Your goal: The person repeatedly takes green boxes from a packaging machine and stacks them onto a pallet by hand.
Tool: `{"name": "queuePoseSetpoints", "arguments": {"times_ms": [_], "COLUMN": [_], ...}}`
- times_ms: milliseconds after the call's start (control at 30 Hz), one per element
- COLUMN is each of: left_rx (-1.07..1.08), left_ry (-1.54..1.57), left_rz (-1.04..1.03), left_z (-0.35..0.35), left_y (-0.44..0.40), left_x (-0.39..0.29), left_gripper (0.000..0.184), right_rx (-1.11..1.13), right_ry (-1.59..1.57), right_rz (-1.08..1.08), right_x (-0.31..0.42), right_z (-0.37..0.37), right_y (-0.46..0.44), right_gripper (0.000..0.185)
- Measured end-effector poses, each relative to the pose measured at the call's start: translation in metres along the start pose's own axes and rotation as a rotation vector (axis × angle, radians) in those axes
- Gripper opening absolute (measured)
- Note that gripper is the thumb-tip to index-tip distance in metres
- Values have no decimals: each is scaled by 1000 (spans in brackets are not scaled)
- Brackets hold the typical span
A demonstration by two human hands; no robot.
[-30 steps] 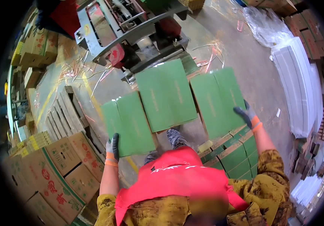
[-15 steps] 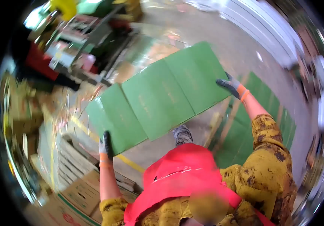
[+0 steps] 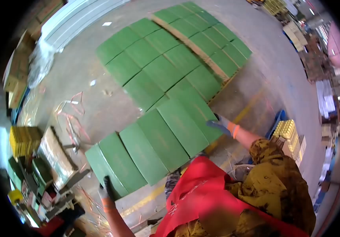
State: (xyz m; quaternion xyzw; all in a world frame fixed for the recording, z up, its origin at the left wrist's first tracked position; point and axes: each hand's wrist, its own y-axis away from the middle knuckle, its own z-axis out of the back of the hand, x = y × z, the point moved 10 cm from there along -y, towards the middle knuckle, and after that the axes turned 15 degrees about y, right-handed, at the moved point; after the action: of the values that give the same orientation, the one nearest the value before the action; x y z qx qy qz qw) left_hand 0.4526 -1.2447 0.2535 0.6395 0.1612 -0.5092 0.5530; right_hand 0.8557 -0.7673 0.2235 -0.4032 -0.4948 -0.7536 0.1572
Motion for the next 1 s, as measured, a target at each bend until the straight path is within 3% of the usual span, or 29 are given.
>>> {"name": "queuePoseSetpoints", "arguments": {"times_ms": [100, 200, 233, 300, 333, 367, 433, 500, 533, 567, 600, 633, 700, 733, 767, 833, 933, 1000], "left_rx": [194, 472, 572, 595, 611, 578, 532, 561, 682, 622, 827, 749, 686, 595, 611, 498, 518, 560], "left_ry": [-32, -134, -164, -337, -389, -441, -527, -688, -590, -662, -497, -689, -815, -881, -791, -856, -934, -1159], "left_rz": [-113, -219, -281, -386, -487, -418, -462, -711, -589, -572, -620, -790, -597, -597, -535, -533, -462, -740], "left_z": [-90, -246, -308, -449, -509, -576, -712, -833, -935, -996, -1042, -1103, -1216, -1243, -1281, -1337, -1405, -1454], "left_y": [-68, -145, -166, -163, -184, -201, -227, -361, -293, -320, -445, -447, -390, -440, -416, -464, -479, -578], "left_x": [-40, -86, -107, -181, -202, -218, -263, -280, -304, -316, -308, -329, -342, -349, -350, -356, -344, -316], "left_gripper": [43, 41, 43, 48, 50, 44, 56, 58, 56, 52, 49, 50, 59, 66, 83, 70, 69, 66], "right_rx": [-251, -354, -426, -548, -572, -593, -665, -777, -750, -794, -840, -883, -926, -945, -981, -1062, -1134, -1110], "right_ry": [-49, -397, -349, -250, -370, -488, -640, -720, -853, -868, -884, -897, -697, -599, -635, -697, -747, -729], "right_rz": [9, 19, 28, 43, 24, 7, 50, 126, 51, 116, 172, 224, 156, 122, 133, 161, 216, 119], "right_x": [-23, -90, -110, -143, -153, -154, -176, -214, -227, -237, -252, -269, -303, -314, -310, -293, -269, -260], "right_z": [66, 133, 163, 231, 262, 302, 395, 481, 522, 563, 597, 627, 679, 693, 705, 727, 764, 784], "right_y": [66, 103, 104, 85, 74, 59, 6, -50, -77, -105, -125, -140, -176, -188, -196, -212, -226, -237], "right_gripper": [50, 45, 47, 51, 51, 51, 52, 54, 55, 55, 55, 54, 56, 57, 54, 49, 50, 52]}}
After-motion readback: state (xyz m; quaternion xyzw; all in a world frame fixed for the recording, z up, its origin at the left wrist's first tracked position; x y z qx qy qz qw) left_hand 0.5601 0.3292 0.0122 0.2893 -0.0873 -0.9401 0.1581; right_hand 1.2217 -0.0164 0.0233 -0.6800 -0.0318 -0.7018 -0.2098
